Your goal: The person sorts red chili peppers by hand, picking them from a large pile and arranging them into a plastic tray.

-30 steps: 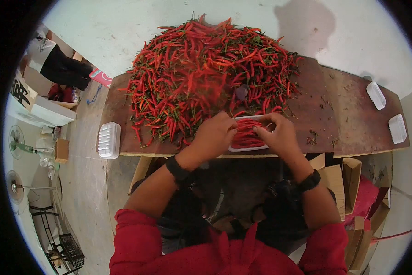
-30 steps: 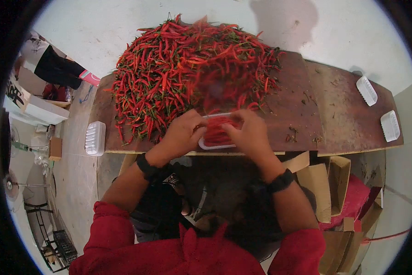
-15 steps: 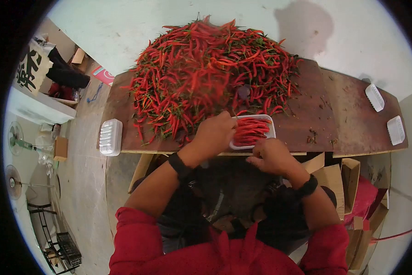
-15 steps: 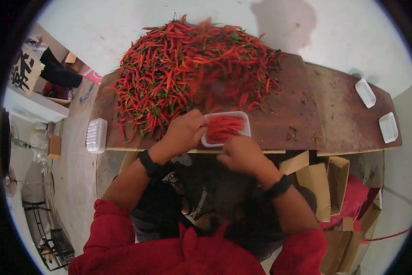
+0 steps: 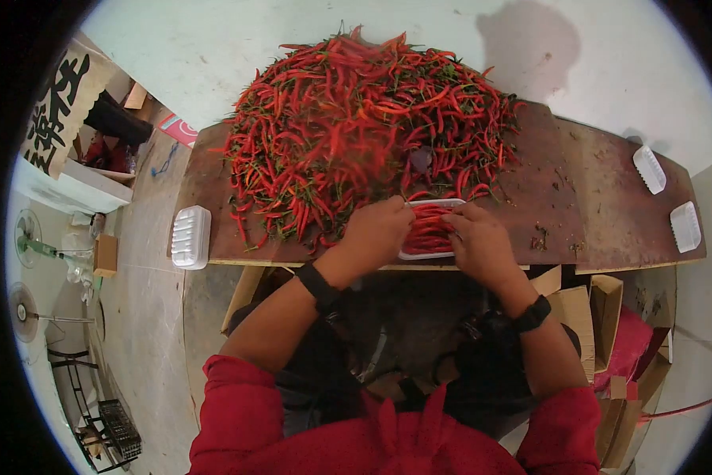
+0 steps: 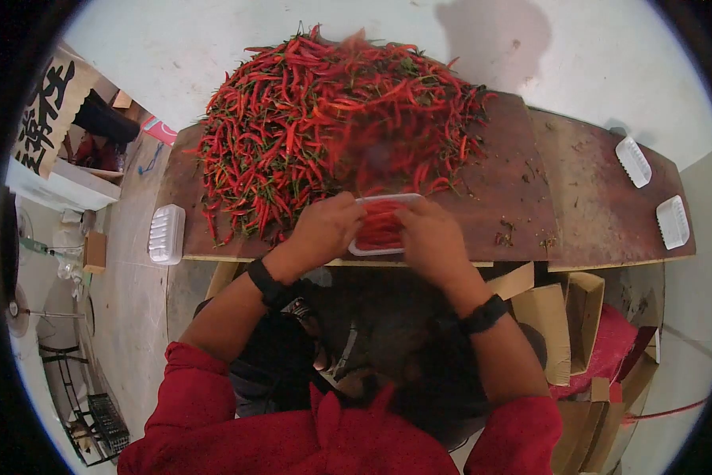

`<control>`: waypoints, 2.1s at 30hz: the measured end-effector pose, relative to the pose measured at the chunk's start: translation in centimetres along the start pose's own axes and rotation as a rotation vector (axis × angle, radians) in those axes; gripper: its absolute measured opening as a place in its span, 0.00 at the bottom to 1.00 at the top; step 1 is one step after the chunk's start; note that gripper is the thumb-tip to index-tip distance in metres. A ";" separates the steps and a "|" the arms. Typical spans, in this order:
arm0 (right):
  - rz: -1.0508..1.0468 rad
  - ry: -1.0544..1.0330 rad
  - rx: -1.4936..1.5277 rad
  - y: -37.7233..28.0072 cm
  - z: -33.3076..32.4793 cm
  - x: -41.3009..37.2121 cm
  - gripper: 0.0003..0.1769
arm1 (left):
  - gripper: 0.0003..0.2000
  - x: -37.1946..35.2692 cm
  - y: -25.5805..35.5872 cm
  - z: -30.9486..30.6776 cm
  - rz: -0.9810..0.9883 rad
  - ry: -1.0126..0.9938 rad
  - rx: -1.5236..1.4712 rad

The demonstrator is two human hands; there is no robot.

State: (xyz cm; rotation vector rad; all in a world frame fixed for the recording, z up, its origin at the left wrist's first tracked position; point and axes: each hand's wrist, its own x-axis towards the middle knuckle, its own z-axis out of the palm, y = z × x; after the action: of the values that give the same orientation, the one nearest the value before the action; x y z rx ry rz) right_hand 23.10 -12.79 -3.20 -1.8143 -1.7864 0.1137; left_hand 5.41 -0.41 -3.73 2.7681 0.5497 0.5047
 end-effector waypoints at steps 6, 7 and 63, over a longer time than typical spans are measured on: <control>0.000 -0.003 0.035 -0.2 -0.1 0.3 0.15 | 0.06 0.3 -0.2 0.1 -0.006 -0.008 -0.032; 0.009 -0.008 0.039 -0.3 -0.1 0.4 0.15 | 0.06 0.3 -0.2 0.0 -0.006 -0.011 -0.033; 0.520 0.307 1.210 -8.2 0.0 3.4 0.08 | 0.21 -6.8 6.7 -4.3 0.075 -0.328 -0.956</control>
State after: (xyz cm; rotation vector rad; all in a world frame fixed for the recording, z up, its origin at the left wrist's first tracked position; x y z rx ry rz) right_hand 16.13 -10.20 1.68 -1.1940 -0.6557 0.8534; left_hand 0.01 -8.32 0.41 1.8868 0.0707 0.2198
